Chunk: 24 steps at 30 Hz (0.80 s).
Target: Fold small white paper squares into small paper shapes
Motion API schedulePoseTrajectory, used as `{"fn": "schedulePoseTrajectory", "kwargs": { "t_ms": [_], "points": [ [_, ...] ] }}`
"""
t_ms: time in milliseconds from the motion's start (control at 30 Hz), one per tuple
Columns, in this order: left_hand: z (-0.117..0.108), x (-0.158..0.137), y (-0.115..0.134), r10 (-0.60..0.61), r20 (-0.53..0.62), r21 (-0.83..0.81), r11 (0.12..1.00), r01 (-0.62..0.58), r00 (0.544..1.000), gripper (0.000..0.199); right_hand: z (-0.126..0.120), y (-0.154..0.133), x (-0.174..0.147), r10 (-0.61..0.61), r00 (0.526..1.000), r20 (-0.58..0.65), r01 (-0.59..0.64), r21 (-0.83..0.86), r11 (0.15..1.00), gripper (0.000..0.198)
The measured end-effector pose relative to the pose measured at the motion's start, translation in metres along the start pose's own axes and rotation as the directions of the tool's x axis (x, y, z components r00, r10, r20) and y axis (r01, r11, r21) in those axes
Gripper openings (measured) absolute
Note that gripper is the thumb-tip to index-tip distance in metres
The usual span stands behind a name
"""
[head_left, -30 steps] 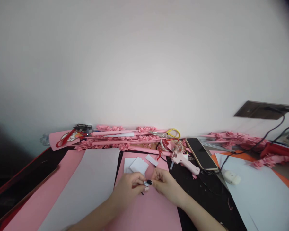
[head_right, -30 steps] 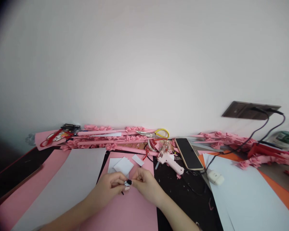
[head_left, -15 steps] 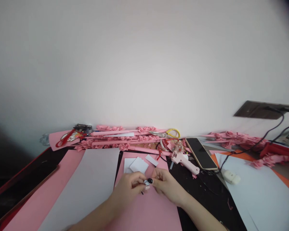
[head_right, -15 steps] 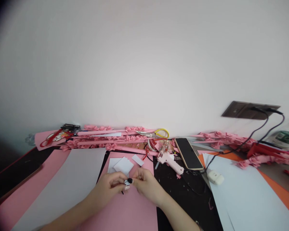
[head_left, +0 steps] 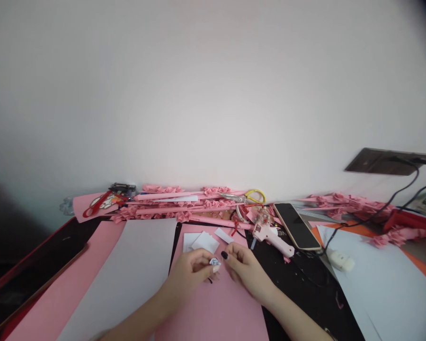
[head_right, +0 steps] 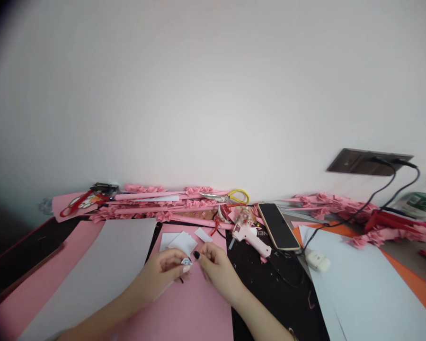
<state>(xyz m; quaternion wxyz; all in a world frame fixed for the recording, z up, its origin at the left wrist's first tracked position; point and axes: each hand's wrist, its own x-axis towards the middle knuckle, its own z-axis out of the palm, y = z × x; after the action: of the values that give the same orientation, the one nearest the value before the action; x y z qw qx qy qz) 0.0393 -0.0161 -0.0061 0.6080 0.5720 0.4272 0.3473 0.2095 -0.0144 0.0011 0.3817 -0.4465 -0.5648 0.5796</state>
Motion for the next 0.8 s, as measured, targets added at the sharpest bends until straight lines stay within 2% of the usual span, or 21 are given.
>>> {"fn": "schedulePoseTrajectory", "kwargs": {
  "t_ms": [100, 200, 400, 500, 600, 800],
  "points": [
    [0.0009, -0.0003, -0.0001, 0.016, -0.018, 0.023, 1.000, -0.016, 1.000, 0.012, -0.0009, 0.0000, -0.0019, -0.142, 0.987, -0.081, 0.129, -0.150, 0.980, 0.028],
    [0.0019, -0.0011, -0.0010, 0.036, -0.022, 0.050, 0.998, -0.035, 0.999, 0.009, 0.0004, -0.0018, -0.0049, -0.219, 0.973, -0.074, 0.193, -0.267, 0.944, 0.020],
    [0.0028, -0.0018, 0.0011, 0.024, 0.008, 0.075, 0.997, -0.024, 1.000, 0.015, 0.0048, 0.0010, -0.0066, -0.242, 0.969, -0.039, 0.206, -0.410, 0.889, 0.007],
    [0.0028, -0.0023, 0.0043, 0.021, 0.019, 0.096, 0.995, -0.023, 1.000, 0.011, 0.0060, 0.0029, -0.0067, -0.257, 0.965, -0.045, 0.207, -0.464, 0.861, 0.007],
    [0.0025, -0.0032, 0.0054, 0.026, 0.017, 0.128, 0.991, -0.027, 1.000, 0.007, 0.0064, 0.0030, -0.0071, -0.251, 0.967, -0.044, 0.200, -0.480, 0.854, 0.007],
    [0.0022, -0.0033, 0.0025, 0.022, 0.006, 0.190, 0.982, -0.023, 1.000, 0.014, 0.0058, 0.0019, -0.0073, -0.242, 0.969, -0.040, 0.191, -0.498, 0.846, 0.006]
  ]
}}
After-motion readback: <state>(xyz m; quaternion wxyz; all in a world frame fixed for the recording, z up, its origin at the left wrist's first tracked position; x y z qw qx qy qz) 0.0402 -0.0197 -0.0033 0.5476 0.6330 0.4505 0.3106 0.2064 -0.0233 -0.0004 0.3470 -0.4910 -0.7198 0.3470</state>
